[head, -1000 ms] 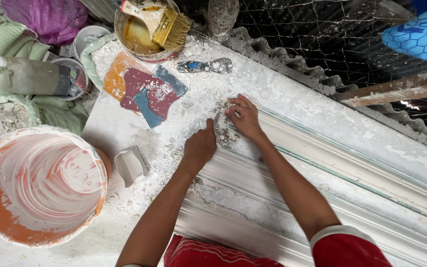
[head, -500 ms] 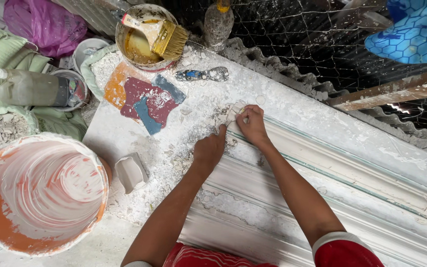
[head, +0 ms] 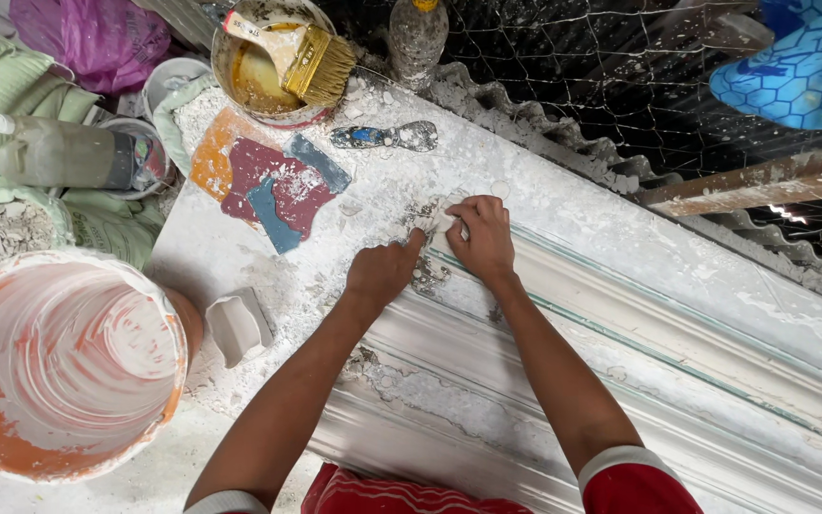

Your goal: The person uses a small metal putty knife to scrape and smooth the edges and grooves of long white plaster molding strips resting on a workbench. The person moves along the length of the molding, clearing excess plaster from the channels by hand and with the tool.

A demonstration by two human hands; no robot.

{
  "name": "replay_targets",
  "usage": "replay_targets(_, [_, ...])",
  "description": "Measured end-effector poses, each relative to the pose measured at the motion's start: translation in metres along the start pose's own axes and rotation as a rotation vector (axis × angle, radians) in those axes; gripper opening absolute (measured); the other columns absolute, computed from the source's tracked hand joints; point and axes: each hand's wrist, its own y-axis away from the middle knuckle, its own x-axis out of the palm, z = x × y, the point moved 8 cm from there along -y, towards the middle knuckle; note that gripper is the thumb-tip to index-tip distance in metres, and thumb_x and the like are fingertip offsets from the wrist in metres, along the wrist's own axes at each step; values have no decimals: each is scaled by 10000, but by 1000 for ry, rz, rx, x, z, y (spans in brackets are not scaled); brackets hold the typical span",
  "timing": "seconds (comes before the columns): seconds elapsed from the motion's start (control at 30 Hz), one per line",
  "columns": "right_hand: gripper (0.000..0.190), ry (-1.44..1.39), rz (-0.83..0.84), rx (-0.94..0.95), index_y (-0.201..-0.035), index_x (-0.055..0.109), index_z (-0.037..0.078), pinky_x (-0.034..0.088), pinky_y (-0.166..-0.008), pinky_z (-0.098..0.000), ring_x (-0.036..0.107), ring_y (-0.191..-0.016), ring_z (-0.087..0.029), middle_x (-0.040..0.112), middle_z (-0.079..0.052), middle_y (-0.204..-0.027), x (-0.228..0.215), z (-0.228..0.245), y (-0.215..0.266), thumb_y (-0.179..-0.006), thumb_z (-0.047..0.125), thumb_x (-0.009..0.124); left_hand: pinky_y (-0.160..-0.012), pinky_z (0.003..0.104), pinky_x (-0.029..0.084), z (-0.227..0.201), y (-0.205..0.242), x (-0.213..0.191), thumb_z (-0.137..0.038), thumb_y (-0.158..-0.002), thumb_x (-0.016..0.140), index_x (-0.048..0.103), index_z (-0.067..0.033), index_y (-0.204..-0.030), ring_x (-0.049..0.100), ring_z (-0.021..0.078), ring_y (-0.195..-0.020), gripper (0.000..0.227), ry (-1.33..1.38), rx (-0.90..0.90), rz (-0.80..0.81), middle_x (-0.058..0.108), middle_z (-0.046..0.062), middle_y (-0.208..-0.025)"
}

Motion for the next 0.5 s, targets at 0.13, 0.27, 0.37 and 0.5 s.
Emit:
replay_targets(0.13, [145, -18, -59, -2, -1020, 680, 234, 412, -922, -365, 509, -1156, -194, 538, 53, -1010, 2, -4, 1, -891, 213, 615, -798, 531, 602, -3, 4, 2, -36, -1028, 389, 291, -60, -1508, 744, 374, -951, 491, -22, 20, 22, 701, 209, -1072])
replay_targets(0.27, [77, -12, -57, 38, -995, 640, 204, 421, -913, -373, 520, -1137, -196, 552, 46, -1019, 2, -5, -2, -935, 247, 620, -804, 523, 603, -5, 6, -3, -32, -1026, 399, 308, -51, -1513, 744, 370, -960, 496, -55, 35, 10, 703, 215, -1086])
replay_targets(0.37, [107, 32, -36, 72, -996, 574, 194, 417, -913, -379, 513, -1139, -203, 543, 30, -1046, 8, -6, 1, -891, 207, 580, -802, 516, 603, -9, 10, -10, -3, -1018, 389, 321, -40, -1492, 743, 372, -963, 481, -71, 44, 20, 704, 215, -1079])
replay_targets(0.5, [169, 99, -59, 58, -998, 531, 188, 415, -891, -398, 510, -1129, -226, 537, 12, -1039, 10, -2, 0, -835, 183, 572, -793, 495, 615, -13, 6, -18, 11, -1021, 397, 356, -22, -1476, 750, 347, -940, 458, -127, 37, 54, 725, 201, -1047])
